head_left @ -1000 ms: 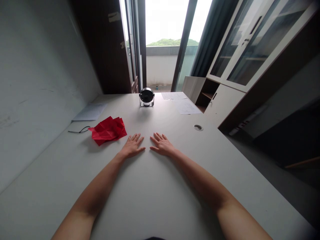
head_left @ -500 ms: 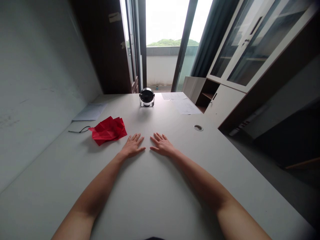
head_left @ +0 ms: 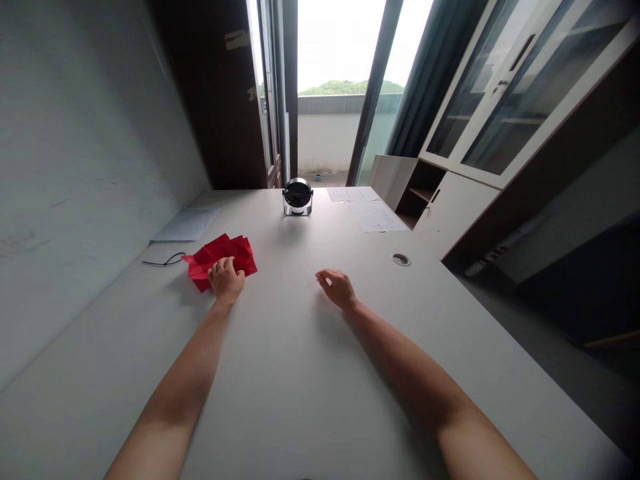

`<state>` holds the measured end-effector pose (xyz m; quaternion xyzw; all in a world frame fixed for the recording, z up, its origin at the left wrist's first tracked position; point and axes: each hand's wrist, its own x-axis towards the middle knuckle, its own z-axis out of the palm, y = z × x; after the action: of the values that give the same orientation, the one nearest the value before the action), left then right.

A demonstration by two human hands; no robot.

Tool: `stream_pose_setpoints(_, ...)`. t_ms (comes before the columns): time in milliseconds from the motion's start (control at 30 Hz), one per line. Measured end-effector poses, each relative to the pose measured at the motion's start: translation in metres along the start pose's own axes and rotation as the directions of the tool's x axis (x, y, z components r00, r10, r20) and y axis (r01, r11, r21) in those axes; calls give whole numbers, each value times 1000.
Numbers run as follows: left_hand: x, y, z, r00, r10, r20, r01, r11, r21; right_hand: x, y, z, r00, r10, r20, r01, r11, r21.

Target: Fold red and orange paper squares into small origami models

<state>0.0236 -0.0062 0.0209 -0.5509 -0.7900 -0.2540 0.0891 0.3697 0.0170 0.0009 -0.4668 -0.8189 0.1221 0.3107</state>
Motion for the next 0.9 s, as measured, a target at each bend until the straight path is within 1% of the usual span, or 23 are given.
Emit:
stream_pose_setpoints(100,4,-15,9,995,-72,68,69,997,39,0,3,1,999,51,-8,-51,998,39)
stream_pose_setpoints(167,5,-20,14,988,-104,110,100,994,43,0,4,2,998,65,-8,-64,996,61)
stream_pose_setpoints(233,5,-23,17,985,-118,129,113,993,47,1,6,4,998,57,0,-57,996,75)
stream_pose_setpoints(367,4,-25,16,989,-88,118,79,994,74,0,6,4,999,52,12,-52,996,78)
stream_pose_setpoints(500,5,-25,14,988,-31,151,21,997,68,0,6,4,998,66,18,-67,995,80)
stream_pose_setpoints(633,6,-24,10,988,-31,153,27,999,27,1,7,6,997,71,29,-73,994,77)
stream_pose_setpoints(700,6,-21,6,993,-35,115,31,999,35,1,8,7,997,65,27,-67,994,84)
stream_pose_setpoints(767,6,-14,0,999,-9,53,7,1000,30,1,8,7,998,60,21,-62,994,91)
stream_pose_setpoints(833,3,0,-7,998,66,6,-66,998,5,0,7,6,998,59,16,-60,994,92)
stream_pose_setpoints(900,-3,19,-13,983,182,9,-182,983,-37,0,6,5,998,58,7,-58,994,90)
